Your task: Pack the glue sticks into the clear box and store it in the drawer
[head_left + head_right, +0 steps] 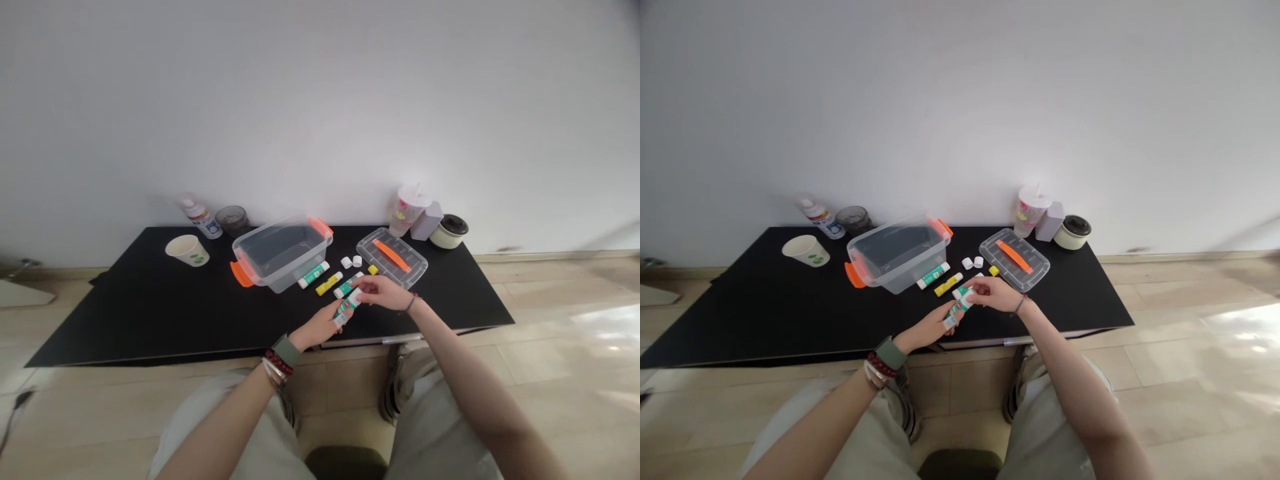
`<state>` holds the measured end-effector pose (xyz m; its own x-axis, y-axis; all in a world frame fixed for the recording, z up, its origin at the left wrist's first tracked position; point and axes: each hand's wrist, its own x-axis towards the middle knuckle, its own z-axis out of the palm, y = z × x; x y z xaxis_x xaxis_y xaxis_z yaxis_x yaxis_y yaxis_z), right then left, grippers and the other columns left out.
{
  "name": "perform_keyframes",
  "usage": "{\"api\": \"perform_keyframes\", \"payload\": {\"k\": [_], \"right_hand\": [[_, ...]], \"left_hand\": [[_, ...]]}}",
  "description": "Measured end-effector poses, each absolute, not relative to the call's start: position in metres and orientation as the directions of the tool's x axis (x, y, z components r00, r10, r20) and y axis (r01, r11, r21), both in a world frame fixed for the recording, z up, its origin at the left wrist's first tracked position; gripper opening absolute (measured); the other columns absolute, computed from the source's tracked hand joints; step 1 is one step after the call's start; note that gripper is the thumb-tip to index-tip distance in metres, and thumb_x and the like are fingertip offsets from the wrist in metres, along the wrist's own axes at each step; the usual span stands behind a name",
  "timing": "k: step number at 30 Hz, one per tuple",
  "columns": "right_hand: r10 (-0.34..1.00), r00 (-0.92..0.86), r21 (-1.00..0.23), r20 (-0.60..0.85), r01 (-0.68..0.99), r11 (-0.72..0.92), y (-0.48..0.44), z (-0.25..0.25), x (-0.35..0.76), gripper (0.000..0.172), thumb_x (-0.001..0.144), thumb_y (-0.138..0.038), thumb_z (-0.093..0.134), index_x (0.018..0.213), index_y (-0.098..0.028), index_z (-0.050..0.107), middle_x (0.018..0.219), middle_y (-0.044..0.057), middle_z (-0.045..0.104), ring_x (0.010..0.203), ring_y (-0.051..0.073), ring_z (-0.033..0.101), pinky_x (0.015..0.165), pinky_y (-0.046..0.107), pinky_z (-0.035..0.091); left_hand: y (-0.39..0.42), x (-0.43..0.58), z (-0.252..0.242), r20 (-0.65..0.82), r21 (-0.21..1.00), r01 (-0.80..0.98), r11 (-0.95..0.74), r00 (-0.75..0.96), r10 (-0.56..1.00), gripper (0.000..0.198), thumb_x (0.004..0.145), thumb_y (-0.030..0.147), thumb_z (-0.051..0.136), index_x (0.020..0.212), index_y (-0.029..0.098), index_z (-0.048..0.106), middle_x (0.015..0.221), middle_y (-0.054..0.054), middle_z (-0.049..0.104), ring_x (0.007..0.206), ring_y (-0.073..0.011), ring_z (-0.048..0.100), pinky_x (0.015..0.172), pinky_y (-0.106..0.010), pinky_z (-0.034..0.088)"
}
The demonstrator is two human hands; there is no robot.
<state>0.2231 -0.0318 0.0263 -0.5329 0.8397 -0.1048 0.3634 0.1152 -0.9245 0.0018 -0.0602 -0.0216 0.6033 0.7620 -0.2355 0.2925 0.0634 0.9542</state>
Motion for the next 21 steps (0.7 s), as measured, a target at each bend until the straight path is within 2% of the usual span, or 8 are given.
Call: {"api": "perform_keyframes", "payload": {"k": [3, 6, 9, 15, 17, 18, 19, 21], "right_hand": [[0.875, -0.482, -0.81, 0.041, 0.497, 0.311, -0.042, 0.03, 0.209, 0.028, 0.095, -0.044, 0.05, 0.095, -0.018, 0.06, 0.068, -0.004, 0.051, 0.06, 0.01, 0.049, 0.059, 0.022, 0.039], [0.898, -0.43, -0.672, 0.093, 0.639, 0.375, -0.051, 0.033, 0.195, 0.033, 0.101, -0.036, 0.036, 0.077, -0.019, 0.051, 0.062, -0.003, 0.047, 0.057, 0.011, 0.046, 0.059, 0.023, 0.035], [0.926, -0.367, -0.621, 0.09, 0.706, 0.34, -0.054, 0.035, 0.186, 0.035, 0.103, -0.033, 0.028, 0.075, -0.021, 0.046, 0.061, -0.003, 0.047, 0.055, 0.012, 0.046, 0.059, 0.024, 0.035], [0.983, -0.184, -0.626, 0.025, 0.764, 0.159, -0.054, 0.031, 0.175, 0.038, 0.102, -0.034, 0.024, 0.072, -0.022, 0.043, 0.061, -0.001, 0.051, 0.059, 0.014, 0.051, 0.061, 0.025, 0.037], [0.992, -0.129, -0.66, 0.001, 0.745, 0.098, -0.057, 0.029, 0.174, 0.04, 0.103, -0.039, 0.023, 0.072, -0.022, 0.044, 0.061, -0.001, 0.051, 0.06, 0.015, 0.052, 0.06, 0.025, 0.036], [0.991, -0.136, -0.69, 0.005, 0.717, 0.102, -0.06, 0.029, 0.175, 0.042, 0.103, -0.042, 0.022, 0.073, -0.022, 0.044, 0.062, -0.001, 0.051, 0.06, 0.014, 0.052, 0.06, 0.024, 0.037], [0.986, -0.168, -0.721, 0.025, 0.68, 0.134, -0.062, 0.03, 0.177, 0.043, 0.103, -0.044, 0.02, 0.075, -0.022, 0.045, 0.063, -0.002, 0.052, 0.061, 0.014, 0.052, 0.061, 0.024, 0.037], [0.958, -0.265, -0.755, 0.113, 0.603, 0.256, -0.066, 0.033, 0.183, 0.044, 0.102, -0.047, 0.02, 0.079, -0.022, 0.047, 0.066, -0.002, 0.053, 0.062, 0.013, 0.052, 0.062, 0.023, 0.038]], "left_hand": [[-0.063, 0.004, -0.014, -0.2, 0.95, 0.313, -0.011, 0.63, 0.75, 0.046, 0.091, 0.061, 0.044, 0.101, 0.018, 0.055, 0.074, 0.0, 0.057, 0.058, -0.013, 0.051, 0.058, -0.027, 0.044], [-0.068, 0.006, -0.003, -0.136, 0.901, 0.407, -0.149, 0.593, 0.794, 0.04, 0.094, 0.055, 0.042, 0.105, 0.019, 0.055, 0.08, -0.004, 0.062, 0.067, -0.0186, 0.058, 0.065, -0.03, 0.044], [-0.072, 0.009, 0.008, -0.074, 0.822, 0.512, -0.249, 0.53, 0.845, 0.032, 0.095, 0.048, 0.044, 0.105, 0.02, 0.055, 0.09, -0.008, 0.065, 0.082, -0.0256, 0.063, 0.074, -0.033, 0.043], [-0.076, 0.017, 0.019, -0.105, 0.695, 0.679, -0.236, 0.42, 0.901, 0.03, 0.093, 0.048, 0.048, 0.103, 0.021, 0.053, 0.099, -0.011, 0.064, 0.097, -0.0309, 0.063, 0.077, -0.033, 0.043], [-0.073, 0.014, 0.02, -0.121, 0.706, 0.67, -0.229, 0.433, 0.893, 0.032, 0.092, 0.052, 0.05, 0.1, 0.021, 0.053, 0.096, -0.01, 0.063, 0.093, -0.0291, 0.062, 0.074, -0.033, 0.044], [-0.071, 0.012, 0.021, -0.145, 0.75, 0.627, -0.21, 0.465, 0.874, 0.034, 0.091, 0.055, 0.05, 0.097, 0.021, 0.053, 0.091, -0.008, 0.062, 0.087, -0.0264, 0.062, 0.07, -0.031, 0.044], [-0.068, 0.01, 0.022, -0.181, 0.818, 0.554, -0.159, 0.509, 0.841, 0.037, 0.09, 0.058, 0.049, 0.094, 0.021, 0.052, 0.085, -0.006, 0.059, 0.078, -0.0226, 0.06, 0.065, -0.03, 0.044], [-0.063, 0.004, 0.025, -0.281, 0.936, 0.349, 0.054, 0.645, 0.71, 0.046, 0.09, 0.066, 0.042, 0.092, 0.02, 0.05, 0.074, -0.001, 0.051, 0.06, -0.0141, 0.05, 0.054, -0.025, 0.04]]}}
